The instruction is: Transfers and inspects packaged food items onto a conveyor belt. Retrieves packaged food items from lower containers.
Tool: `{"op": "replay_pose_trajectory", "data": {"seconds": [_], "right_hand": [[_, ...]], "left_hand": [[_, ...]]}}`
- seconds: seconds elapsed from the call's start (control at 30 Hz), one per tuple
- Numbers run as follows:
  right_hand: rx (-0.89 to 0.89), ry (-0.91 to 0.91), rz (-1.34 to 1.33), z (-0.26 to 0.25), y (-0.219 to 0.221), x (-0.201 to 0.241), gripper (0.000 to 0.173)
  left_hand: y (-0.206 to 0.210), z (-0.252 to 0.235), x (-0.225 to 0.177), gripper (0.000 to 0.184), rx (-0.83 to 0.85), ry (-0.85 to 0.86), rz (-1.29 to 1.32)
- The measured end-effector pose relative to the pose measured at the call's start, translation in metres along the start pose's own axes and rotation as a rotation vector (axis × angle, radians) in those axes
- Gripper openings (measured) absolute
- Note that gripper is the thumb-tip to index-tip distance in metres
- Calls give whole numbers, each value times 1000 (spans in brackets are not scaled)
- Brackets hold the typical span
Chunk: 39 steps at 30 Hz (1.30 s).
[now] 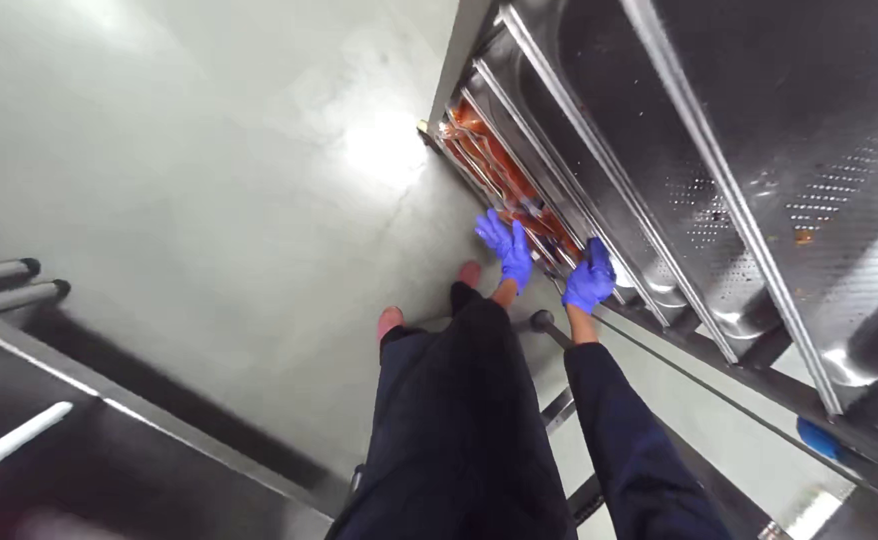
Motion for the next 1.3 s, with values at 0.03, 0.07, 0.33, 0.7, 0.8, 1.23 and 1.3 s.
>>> {"op": "replay_pose_trajectory", "data": {"seconds": [0.03, 0.07, 0.33, 0.7, 0.8, 1.23, 1.3], "right_hand": [[-6, -23, -21, 6, -1, 2, 32], [-13, -44, -47, 13, -4, 4, 32], [309, 83, -12, 74, -29, 27, 40], [1293, -436, 106, 44, -53, 249, 47], [1365, -667, -6, 52, -60, 368, 38], [1563, -1174, -255, 362, -155, 780, 36], [1690, -1299, -194, 431, -171, 797, 36]], "left_hand": [[-22, 9, 11, 68, 5, -1, -41], [-44, 17, 25, 69, -3, -16, -68], [-211, 75, 33, 69, -102, -211, -62], [-516, 161, -113, 56, -741, -207, 156], [-587, 218, -118, 55, -978, -210, 267], [-775, 413, 33, 61, -1458, -531, 790], [-789, 420, 60, 63, -1476, -541, 956]]}}
Point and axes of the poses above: each hand's wrist, its own z-axis away from the middle knuckle, its own y-axis out of the palm, x = y × z, the point moved 7 cm from there along -z, towards the middle knuckle, and after that the axes turned 5 degrees about -z, right-handed, at the moved point
